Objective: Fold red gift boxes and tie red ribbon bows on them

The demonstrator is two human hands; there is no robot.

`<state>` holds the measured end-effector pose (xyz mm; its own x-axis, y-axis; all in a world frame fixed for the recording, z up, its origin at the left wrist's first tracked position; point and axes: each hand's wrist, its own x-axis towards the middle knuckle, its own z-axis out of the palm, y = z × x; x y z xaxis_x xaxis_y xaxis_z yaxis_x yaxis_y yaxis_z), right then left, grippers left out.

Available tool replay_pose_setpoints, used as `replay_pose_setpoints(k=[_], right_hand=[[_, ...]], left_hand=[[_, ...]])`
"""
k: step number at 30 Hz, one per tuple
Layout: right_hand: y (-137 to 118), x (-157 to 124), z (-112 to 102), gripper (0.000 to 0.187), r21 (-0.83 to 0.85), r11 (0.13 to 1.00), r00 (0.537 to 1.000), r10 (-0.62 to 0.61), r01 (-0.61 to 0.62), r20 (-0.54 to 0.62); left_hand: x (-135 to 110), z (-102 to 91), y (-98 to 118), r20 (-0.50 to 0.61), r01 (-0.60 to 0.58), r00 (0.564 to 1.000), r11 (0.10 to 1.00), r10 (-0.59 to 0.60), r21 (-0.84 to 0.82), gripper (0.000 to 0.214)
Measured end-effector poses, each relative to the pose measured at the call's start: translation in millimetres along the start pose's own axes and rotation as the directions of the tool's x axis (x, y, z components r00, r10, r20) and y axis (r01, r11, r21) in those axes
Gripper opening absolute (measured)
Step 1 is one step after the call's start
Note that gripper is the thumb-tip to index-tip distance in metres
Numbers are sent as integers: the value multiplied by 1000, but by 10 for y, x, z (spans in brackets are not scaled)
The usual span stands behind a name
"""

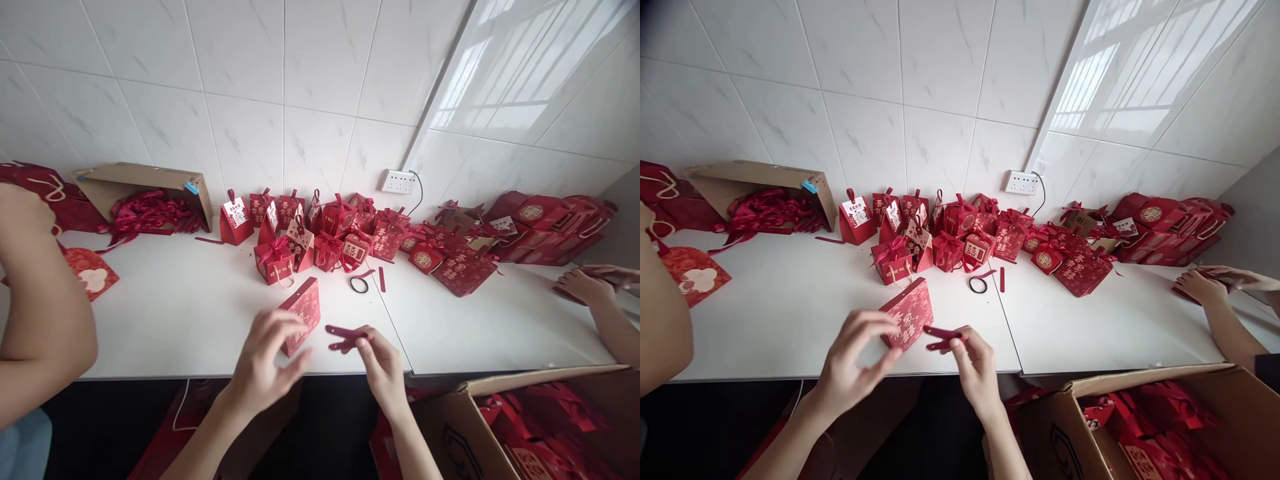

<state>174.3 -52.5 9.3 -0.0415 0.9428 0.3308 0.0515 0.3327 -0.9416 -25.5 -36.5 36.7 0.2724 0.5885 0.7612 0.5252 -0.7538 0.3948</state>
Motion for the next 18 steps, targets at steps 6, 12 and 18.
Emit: replay_pose_setpoints(k=[6,12,18], right_hand=[[21,51,-68,24,-87,996,995,15,-24,-96],[87,101,-9,26,-34,999,995,19,-22,-95],[157,139,134,28,25,996,984,88,-85,-158]], left_hand=[[-4,213,-304,-112,261,963,950,-244,170,18],[-1,271,-361,-89,299,952,951,-292,75,6],[-64,470,-370,-225,314,924,949,-310,-20,3]])
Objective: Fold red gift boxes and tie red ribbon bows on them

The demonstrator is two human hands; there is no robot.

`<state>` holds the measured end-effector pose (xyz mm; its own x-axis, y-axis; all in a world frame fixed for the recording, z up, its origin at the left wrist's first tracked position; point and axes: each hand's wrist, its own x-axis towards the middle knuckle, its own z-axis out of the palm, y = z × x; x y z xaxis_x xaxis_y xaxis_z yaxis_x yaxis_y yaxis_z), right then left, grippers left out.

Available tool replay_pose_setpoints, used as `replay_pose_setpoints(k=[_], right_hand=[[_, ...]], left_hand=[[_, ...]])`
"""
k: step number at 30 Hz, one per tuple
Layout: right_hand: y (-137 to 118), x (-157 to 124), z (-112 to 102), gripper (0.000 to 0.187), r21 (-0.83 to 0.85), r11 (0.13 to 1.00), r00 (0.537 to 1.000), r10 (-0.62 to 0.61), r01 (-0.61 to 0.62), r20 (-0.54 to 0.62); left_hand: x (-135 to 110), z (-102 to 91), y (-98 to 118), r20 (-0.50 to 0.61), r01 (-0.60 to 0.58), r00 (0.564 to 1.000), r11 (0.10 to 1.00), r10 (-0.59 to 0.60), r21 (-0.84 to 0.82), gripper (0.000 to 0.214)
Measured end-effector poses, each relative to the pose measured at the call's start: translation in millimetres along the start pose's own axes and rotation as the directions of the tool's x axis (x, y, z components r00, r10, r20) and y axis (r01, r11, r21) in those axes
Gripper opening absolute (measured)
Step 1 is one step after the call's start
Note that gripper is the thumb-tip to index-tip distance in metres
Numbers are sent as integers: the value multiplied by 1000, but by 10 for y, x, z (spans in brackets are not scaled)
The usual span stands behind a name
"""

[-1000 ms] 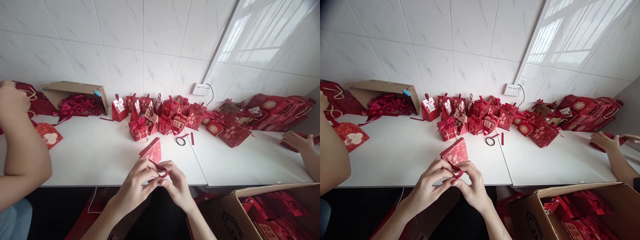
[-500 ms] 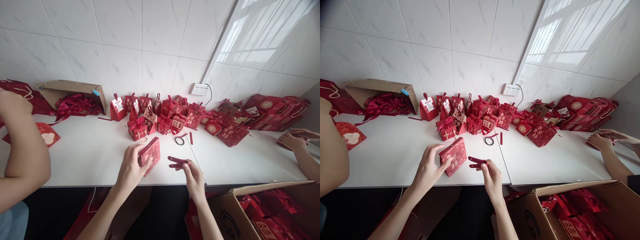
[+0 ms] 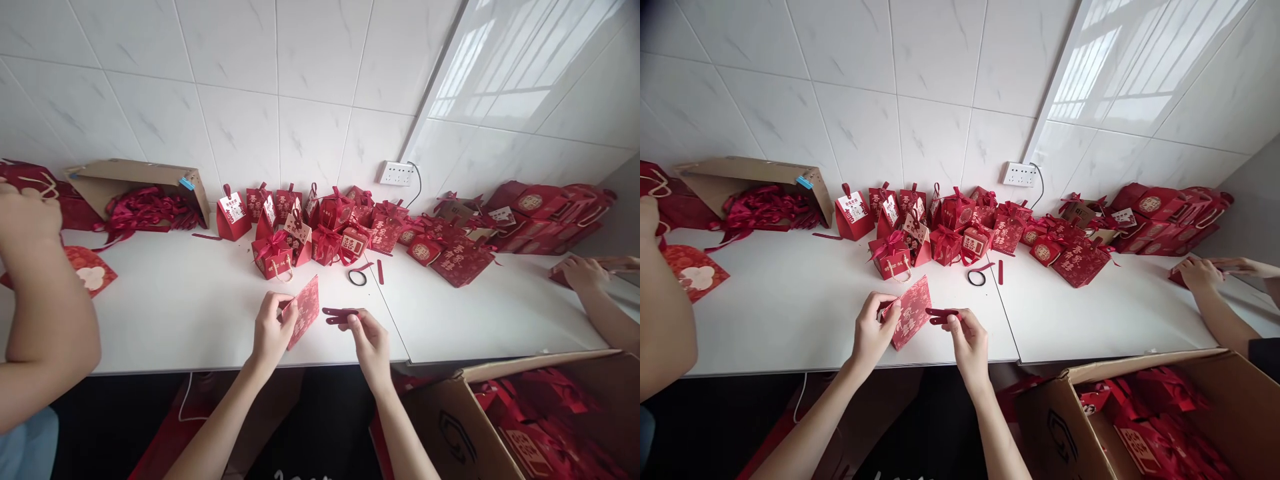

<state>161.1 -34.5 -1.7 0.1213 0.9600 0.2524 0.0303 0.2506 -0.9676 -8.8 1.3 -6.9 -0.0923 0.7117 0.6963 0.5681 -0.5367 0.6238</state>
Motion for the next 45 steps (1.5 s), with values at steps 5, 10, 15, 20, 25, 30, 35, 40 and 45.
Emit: replay_pose_setpoints(k=[5,10,15,20,25,30,35,40,45], right_hand=[[60,-80,168,29,81,997,997,-7,13,-71],[17,-69,120,29,114,993,995,19,-7,-102],[-22,20,-28,25,-36,997,992,-70,67,-109],[-17,71,-93,21,-112,990,996,-92,89,-19],[0,122,-77,19,-98,989,989,-103,113,103],[-47,257,-148,21,-179,963,974,-218,204,-65],[-180,441,-151,22,-209,956,963,-235,206,-128],[-146,591,-5,24,-159,977,984,-154,139,-86],[-88,618,72,28,-131,989,995,-73,63,-75]], left_hand=[[-196,268,252,12,172,985,965,-173,-199,7],[-382,400,456,192,143,978,941,-86,-307,42],[-480,409,469,295,41,954,961,44,-275,66],[-99,274,223,202,-29,977,986,62,-165,21],[467,164,-116,391,125,921,952,-6,-280,33],[492,195,-169,546,288,834,907,-81,-306,30],[301,287,-63,386,241,916,919,-109,-311,25],[166,390,10,210,160,973,938,-96,-309,19],[93,446,31,185,167,976,931,-111,-324,15]])
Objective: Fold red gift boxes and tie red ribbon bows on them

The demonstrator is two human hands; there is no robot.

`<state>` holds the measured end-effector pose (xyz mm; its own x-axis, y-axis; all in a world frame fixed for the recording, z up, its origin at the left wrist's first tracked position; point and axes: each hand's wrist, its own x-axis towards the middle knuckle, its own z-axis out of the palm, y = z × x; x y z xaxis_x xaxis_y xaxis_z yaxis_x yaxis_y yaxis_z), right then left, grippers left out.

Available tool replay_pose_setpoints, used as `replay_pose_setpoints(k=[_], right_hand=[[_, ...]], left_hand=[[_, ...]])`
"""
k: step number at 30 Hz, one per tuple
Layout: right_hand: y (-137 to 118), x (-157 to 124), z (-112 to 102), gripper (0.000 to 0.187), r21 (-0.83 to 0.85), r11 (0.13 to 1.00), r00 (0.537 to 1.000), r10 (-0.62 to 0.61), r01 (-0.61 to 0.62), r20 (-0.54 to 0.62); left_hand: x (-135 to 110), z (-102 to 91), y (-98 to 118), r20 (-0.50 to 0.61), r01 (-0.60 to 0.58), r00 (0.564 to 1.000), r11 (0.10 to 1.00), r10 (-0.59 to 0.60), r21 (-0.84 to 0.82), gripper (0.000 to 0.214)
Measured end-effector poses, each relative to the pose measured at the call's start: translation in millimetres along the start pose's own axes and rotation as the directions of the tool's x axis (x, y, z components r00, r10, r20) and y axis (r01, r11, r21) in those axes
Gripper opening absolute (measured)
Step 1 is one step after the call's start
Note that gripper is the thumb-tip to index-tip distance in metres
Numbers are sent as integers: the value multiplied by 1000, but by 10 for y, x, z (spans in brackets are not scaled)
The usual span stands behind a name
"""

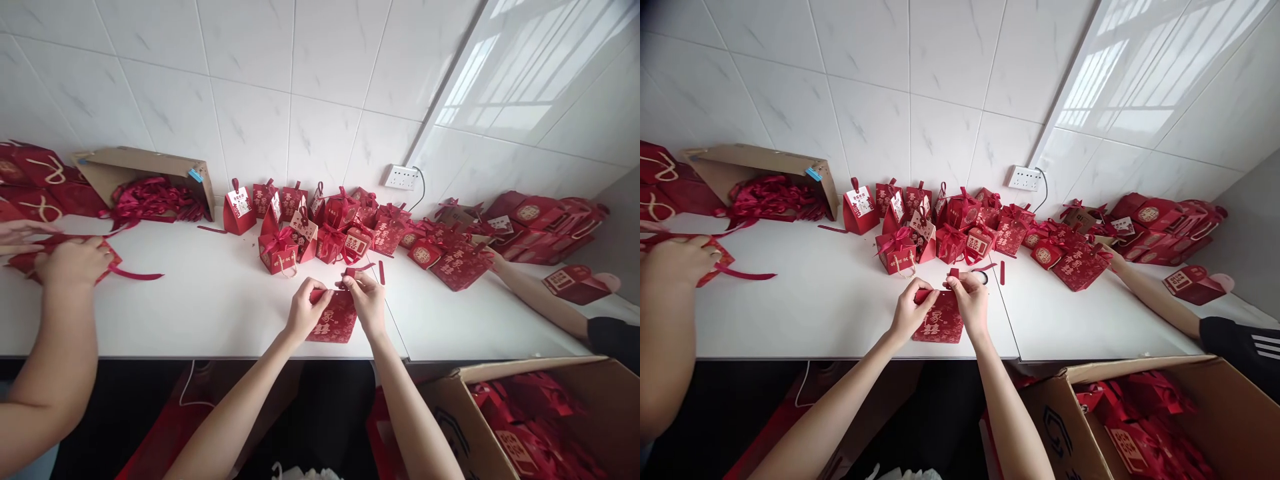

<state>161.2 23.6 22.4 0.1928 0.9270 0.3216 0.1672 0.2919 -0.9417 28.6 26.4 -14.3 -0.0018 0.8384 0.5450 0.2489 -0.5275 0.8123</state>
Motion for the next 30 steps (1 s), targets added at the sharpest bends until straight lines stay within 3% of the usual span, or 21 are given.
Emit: replay_pose_setpoints(k=[6,10,15,17,19,25,30], right_hand=[[30,-47,17,32,-97,995,999,-14,17,29],[56,-59,-59,27,-96,993,990,-61,73,123],[37,-23,-291,20,-130,973,895,-119,192,429],[30,-1,-358,19,-140,970,863,-106,200,493],[33,13,-377,18,-156,970,866,-84,183,493],[43,-25,-261,18,-241,964,935,-18,110,355],[65,-60,-209,18,-257,950,940,-87,178,331]], left_hand=[[24,6,37,53,54,997,993,-48,-108,11],[25,-6,48,92,94,992,988,-82,-125,14],[3,-12,40,95,134,988,985,-123,-113,14],[4,-10,45,98,138,987,981,-126,-135,14],[10,-6,52,99,149,986,977,-135,-152,13],[28,-30,53,129,180,979,961,-155,-211,17],[47,-71,10,233,227,956,953,-179,-198,18]])
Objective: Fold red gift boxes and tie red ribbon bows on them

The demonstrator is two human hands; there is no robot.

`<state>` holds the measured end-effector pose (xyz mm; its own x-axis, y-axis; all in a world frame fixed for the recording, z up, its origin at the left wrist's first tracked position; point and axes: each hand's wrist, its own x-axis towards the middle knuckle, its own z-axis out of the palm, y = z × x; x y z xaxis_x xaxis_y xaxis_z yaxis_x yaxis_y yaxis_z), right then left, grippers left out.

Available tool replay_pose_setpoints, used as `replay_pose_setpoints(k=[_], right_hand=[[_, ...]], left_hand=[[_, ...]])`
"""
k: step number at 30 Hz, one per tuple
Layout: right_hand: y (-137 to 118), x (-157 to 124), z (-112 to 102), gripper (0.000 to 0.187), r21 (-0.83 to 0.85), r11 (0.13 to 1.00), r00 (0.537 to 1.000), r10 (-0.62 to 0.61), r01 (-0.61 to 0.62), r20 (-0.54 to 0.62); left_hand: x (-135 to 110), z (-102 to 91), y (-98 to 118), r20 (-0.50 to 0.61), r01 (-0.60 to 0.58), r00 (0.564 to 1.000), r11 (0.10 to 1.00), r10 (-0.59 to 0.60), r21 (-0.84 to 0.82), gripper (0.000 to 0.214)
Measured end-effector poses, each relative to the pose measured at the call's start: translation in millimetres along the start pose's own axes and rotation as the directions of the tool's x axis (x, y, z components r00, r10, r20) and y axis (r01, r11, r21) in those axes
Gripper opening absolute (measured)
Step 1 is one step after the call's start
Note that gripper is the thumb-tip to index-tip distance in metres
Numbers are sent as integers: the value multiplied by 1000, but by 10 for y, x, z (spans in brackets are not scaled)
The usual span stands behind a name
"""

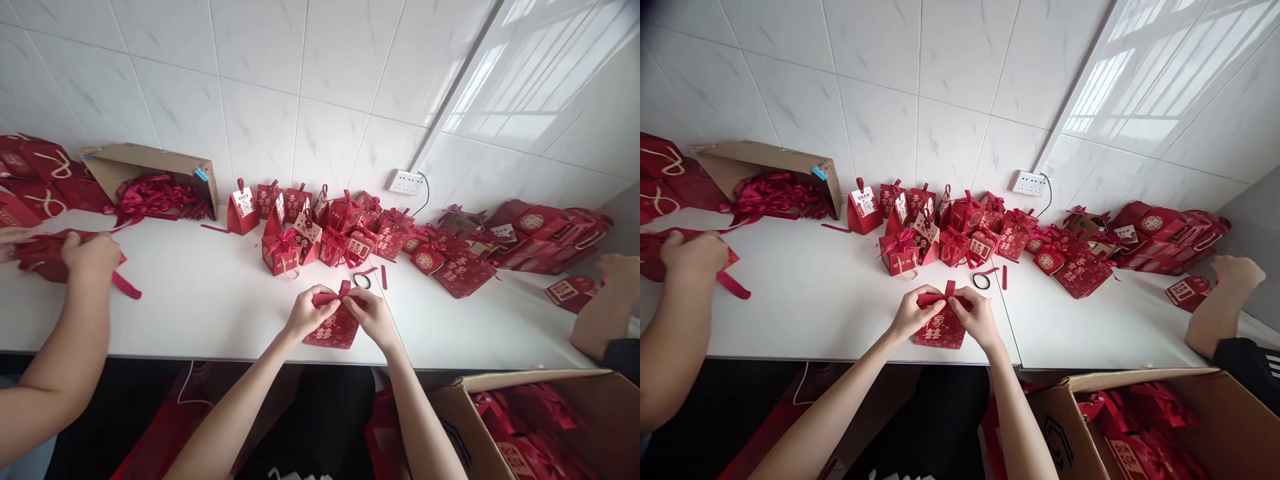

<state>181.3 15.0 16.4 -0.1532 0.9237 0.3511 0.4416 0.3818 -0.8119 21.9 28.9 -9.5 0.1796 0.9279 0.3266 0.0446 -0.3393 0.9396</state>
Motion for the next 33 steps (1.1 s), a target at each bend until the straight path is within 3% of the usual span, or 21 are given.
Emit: replay_pose_setpoints(k=[7,12,18,20,22,24,25,28,30,31,33], right_hand=[[84,-57,94,13,-57,982,975,-187,181,-119],[112,-102,154,12,-25,977,957,-213,212,-198],[102,-126,192,14,-22,967,949,-253,254,-188],[107,-129,197,19,-15,969,951,-245,246,-192],[145,-136,194,31,26,981,956,-182,193,-231],[236,-164,183,38,61,992,952,-86,108,-294],[305,-194,177,38,51,997,949,-40,59,-312],[573,-351,174,37,-79,995,956,40,-65,-291],[754,-490,196,38,-172,981,968,46,-91,-247],[828,-555,215,38,-210,974,971,39,-89,-234],[928,-653,262,38,-280,957,977,12,-73,-212]], left_hand=[[1,-6,-35,35,-25,999,999,24,34,17],[8,-21,-27,22,-48,999,998,47,51,14],[-15,-37,11,69,-150,987,986,145,75,7],[-25,-107,64,33,-188,982,976,186,107,6],[-27,-269,152,-84,-214,970,965,228,149,10],[-9,-534,255,-299,-205,917,955,264,216,17],[12,-696,299,-425,-182,860,948,282,259,19],[136,-1216,332,-725,-73,591,919,353,388,19],[265,-1507,236,-801,-2,449,897,397,443,18],[338,-1616,155,-808,25,420,884,414,466,17],[481,-1752,-47,-789,75,424,851,444,520,16]])
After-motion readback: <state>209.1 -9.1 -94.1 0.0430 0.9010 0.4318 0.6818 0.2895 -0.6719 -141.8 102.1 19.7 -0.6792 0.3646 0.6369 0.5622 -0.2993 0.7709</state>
